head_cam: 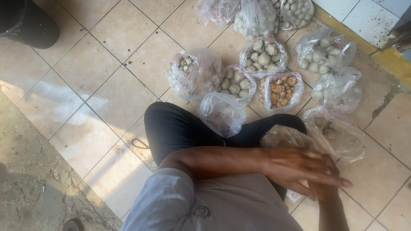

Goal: The person sits on a tiled floor and transfers round, light-colored food items from several open plastic bags into a single larger plastic bag. They handle the items by hand, occasionally adjusting the bags and the items within them.

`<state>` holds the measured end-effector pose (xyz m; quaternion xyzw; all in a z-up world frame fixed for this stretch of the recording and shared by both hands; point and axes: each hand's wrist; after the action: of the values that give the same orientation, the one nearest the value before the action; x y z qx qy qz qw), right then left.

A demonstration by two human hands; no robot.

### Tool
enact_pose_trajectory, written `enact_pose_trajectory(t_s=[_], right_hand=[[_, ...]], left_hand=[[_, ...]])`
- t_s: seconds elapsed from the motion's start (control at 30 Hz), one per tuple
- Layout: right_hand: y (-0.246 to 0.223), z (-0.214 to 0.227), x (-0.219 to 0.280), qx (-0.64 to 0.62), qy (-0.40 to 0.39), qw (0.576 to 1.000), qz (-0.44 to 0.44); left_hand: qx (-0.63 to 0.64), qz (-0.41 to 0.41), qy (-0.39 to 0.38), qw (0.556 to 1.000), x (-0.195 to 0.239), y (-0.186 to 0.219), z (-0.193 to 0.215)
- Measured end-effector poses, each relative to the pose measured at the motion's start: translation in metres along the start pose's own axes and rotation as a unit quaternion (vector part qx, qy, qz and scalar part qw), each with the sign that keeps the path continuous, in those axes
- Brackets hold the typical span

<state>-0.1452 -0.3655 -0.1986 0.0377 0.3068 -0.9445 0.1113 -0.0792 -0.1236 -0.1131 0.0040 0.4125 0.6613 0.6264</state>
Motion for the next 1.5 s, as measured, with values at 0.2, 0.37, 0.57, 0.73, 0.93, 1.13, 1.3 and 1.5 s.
enact_pose_trajectory(t_s=[0.2, 0.37, 0.57, 0.73, 0.93, 1.13, 1.3, 1.5], right_hand=[[0.0, -0.014, 0.022, -0.227, -0.095, 0.94, -0.237], [-0.037, -0.025, -0.003, -0.096, -0.028, 0.99, -0.096], [-0.051, -0.019, -0.021, 0.156, -0.047, 0.986, 0.022], [-0.054, -0.023, -0.022, 0.135, -0.055, 0.989, -0.038], [-0.052, -0.031, -0.019, 0.033, 0.096, 0.992, 0.073], [-0.004, -0.025, -0.041, -0.078, -0.09, 0.989, -0.083], [0.006, 0.027, -0.075, -0.631, -0.059, 0.737, -0.236], [-0.07, 0.023, -0.132, -0.04, -0.043, 0.988, 0.14]], left_hand=[[-0.167, 0.119, -0.134, 0.97, 0.046, -0.05, 0.024], [-0.173, 0.142, -0.125, 0.967, 0.051, -0.065, -0.013], [-0.239, 0.16, -0.105, 0.952, 0.057, -0.077, -0.037], [-0.19, 0.188, -0.133, 0.954, 0.06, -0.077, -0.045], [-0.112, 0.211, -0.115, 0.964, 0.054, -0.076, -0.026], [-0.107, 0.311, -0.008, 0.944, 0.087, -0.04, 0.054], [-0.462, 0.519, 0.344, 0.632, 0.209, -0.023, 0.153], [0.111, 0.62, 0.44, 0.64, 0.283, -0.062, 0.181]])
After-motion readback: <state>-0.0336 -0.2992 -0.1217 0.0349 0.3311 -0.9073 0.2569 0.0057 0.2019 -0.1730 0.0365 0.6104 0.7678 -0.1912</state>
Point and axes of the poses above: each hand's wrist, its own x-axis away from the middle knuckle, its own z-axis out of the back of the hand, y = z × x, and after that the axes turned 3 degrees about -y, right-handed
